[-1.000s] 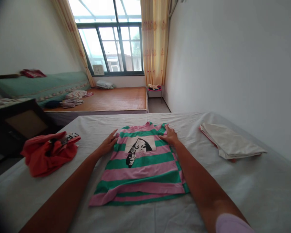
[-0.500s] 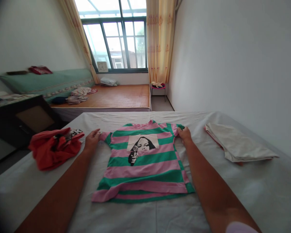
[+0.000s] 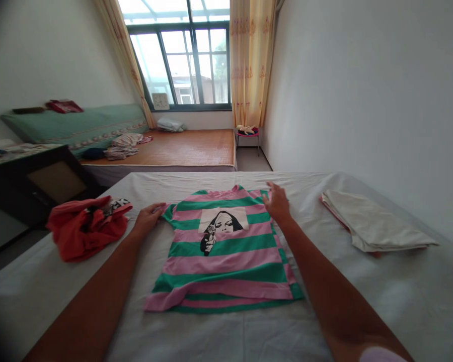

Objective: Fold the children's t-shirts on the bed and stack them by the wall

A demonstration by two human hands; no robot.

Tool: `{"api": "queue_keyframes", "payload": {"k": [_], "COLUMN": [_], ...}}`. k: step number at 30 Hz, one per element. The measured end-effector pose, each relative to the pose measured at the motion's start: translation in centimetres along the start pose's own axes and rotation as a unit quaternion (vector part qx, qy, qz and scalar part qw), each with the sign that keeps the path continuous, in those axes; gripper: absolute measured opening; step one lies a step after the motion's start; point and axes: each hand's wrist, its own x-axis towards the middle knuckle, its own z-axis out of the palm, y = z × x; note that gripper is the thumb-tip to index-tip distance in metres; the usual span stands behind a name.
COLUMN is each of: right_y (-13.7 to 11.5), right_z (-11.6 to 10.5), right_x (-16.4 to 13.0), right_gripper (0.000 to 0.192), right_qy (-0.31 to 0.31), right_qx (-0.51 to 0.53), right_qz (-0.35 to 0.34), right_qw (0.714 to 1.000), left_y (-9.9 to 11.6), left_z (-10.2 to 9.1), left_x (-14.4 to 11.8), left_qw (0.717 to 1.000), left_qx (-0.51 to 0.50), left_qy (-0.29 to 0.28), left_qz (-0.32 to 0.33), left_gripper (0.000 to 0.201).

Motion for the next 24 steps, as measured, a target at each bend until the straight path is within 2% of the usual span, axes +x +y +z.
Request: {"api": "queue_keyframes", "payload": {"k": [1,2,3,5,6,7,9,12,13,15,16,18,20,22,24], "right_y": [-2.6,-5.3,-7.9,-12.2,-13.8,-14.9,-16.1,-16.3,-16.3,-16.3,-16.3,-16.5,-16.7,-16.9,-16.9], "right_z": [0.0,0.2,0.6,1.7,2.3,2.8,3.6,3.6,3.3,2.8,2.5,2.0,1.5,1.0,0.5], "right_x": [-1.0,-2.4,-4.0,-7.7,-9.5,-11.1,-13.4,-14.4,-14.3,-13.9,-13.8,-13.7,-13.9,-14.1,-14.3], "right_gripper": [0.049,0.045,0.043,0.047,0.052,0.052,0.033,0.027,0.027,0.025,0.024,0.023,0.022,0.021,0.022], "right_qy": [-0.085,-0.177,-0.259,-0.354,-0.375,-0.384,-0.392,-0.401,-0.404,-0.408,-0.408,-0.404,-0.409,-0.432,-0.476], "right_qx": [0.049,0.097,0.135,0.165,0.153,0.134,0.103,0.100,0.108,0.125,0.128,0.124,0.120,0.132,0.162], "right_qz": [-0.049,-0.104,-0.163,-0.303,-0.362,-0.403,-0.445,-0.446,-0.439,-0.423,-0.417,-0.413,-0.420,-0.442,-0.463], "right_qw": [0.994,0.974,0.942,0.869,0.839,0.820,0.798,0.794,0.795,0.799,0.802,0.807,0.801,0.775,0.730], "left_y": [0.1,0.2,0.3,0.4,0.4,0.3,0.3,0.9,1.6,3.5,4.8,7.6,10.0,11.4,11.6], "left_z": [0.0,0.0,0.1,0.1,0.1,0.0,0.0,0.4,0.9,2.4,3.4,5.6,7.4,8.1,7.5], "left_x": [-0.1,-0.2,-0.3,-0.4,-0.4,-0.4,-0.2,0.0,0.0,-0.6,-1.1,-2.7,-4.4,-5.7,-6.0], "left_qw": [1.000,0.999,0.999,0.998,0.997,0.996,0.994,0.988,0.986,0.981,0.976,0.956,0.918,0.877,0.866], "left_qx": [-0.019,-0.033,-0.045,-0.066,-0.076,-0.084,-0.096,-0.128,-0.147,-0.194,-0.217,-0.255,-0.271,-0.286,-0.306], "left_qy": [-0.003,-0.006,-0.010,-0.018,-0.020,-0.019,-0.009,0.013,0.014,-0.004,-0.026,-0.110,-0.251,-0.346,-0.361], "left_qz": [-0.001,-0.002,-0.006,-0.017,-0.023,-0.030,-0.049,-0.080,-0.076,-0.027,0.014,0.093,0.141,0.168,0.165], "left_gripper": [0.051,0.050,0.049,0.049,0.049,0.048,0.048,0.050,0.052,0.058,0.061,0.066,0.072,0.076,0.072]}}
